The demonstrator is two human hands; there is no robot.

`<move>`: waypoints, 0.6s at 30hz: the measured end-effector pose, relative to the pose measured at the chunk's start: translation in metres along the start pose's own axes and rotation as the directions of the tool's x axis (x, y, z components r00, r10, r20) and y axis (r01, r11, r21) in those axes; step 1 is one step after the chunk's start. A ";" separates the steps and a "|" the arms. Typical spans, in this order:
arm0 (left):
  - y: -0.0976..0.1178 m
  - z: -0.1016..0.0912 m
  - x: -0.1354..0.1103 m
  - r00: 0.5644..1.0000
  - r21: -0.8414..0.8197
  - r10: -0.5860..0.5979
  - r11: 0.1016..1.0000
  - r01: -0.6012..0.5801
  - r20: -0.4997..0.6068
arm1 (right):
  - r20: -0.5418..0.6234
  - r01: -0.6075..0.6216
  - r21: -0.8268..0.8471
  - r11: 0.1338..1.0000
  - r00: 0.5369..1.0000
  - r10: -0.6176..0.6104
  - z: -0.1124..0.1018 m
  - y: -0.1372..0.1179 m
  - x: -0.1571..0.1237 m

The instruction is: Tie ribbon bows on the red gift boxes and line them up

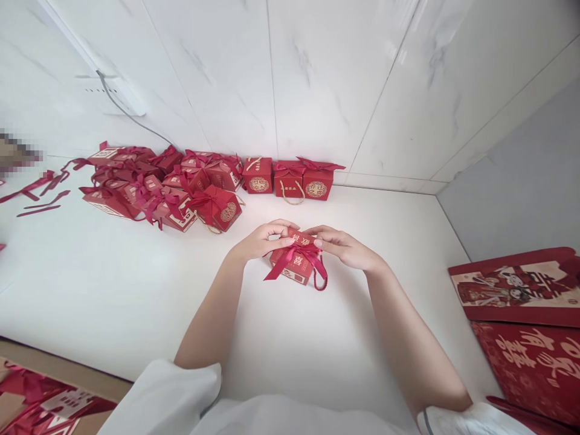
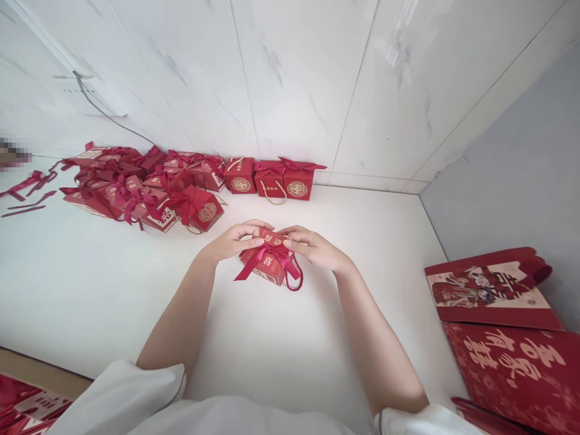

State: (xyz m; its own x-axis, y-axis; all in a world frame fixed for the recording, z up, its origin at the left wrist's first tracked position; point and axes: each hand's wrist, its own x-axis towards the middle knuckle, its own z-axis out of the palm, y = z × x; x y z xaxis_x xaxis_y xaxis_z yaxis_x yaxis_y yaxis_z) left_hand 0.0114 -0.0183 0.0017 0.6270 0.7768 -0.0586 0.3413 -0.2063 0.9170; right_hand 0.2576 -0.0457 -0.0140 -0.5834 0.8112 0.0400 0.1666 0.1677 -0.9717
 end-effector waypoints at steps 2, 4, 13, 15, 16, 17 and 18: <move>-0.001 -0.001 0.000 1.000 0.004 -0.014 1.000 0.014 -0.001 | -0.002 0.003 -0.024 1.000 1.000 -0.003 0.002 0.001 0.001; -0.002 -0.002 -0.001 1.000 0.005 -0.006 1.000 0.006 -0.001 | -0.001 0.014 -0.049 0.999 1.000 -0.014 0.003 0.002 0.002; -0.003 -0.004 -0.001 0.998 0.048 0.066 0.997 -0.065 -0.010 | -0.016 0.094 -0.161 0.982 0.995 -0.097 0.001 0.007 0.002; -0.004 -0.004 -0.001 0.996 0.051 0.084 0.995 -0.083 -0.014 | -0.006 0.101 -0.174 0.980 0.995 -0.103 0.000 0.007 0.001; -0.004 -0.003 -0.001 0.996 0.050 0.090 0.995 -0.089 -0.017 | 0.001 0.104 -0.177 0.979 0.994 -0.105 -0.001 0.006 0.001; -0.004 -0.003 -0.001 0.995 0.048 0.095 0.994 -0.094 -0.017 | 0.008 0.109 -0.176 0.978 0.994 -0.109 -0.001 0.005 0.001; -0.004 -0.003 0.000 0.995 0.047 0.099 0.994 -0.099 -0.013 | 0.011 0.114 -0.174 0.978 0.993 -0.114 -0.001 0.004 0.000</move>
State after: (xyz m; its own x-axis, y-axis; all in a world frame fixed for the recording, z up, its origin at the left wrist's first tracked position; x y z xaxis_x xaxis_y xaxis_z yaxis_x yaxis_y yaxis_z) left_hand 0.0078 -0.0161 -0.0013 0.6484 0.7603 0.0382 0.3104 -0.3100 0.8986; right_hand 0.2593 -0.0440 -0.0176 -0.6074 0.7806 0.1476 0.2345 0.3537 -0.9055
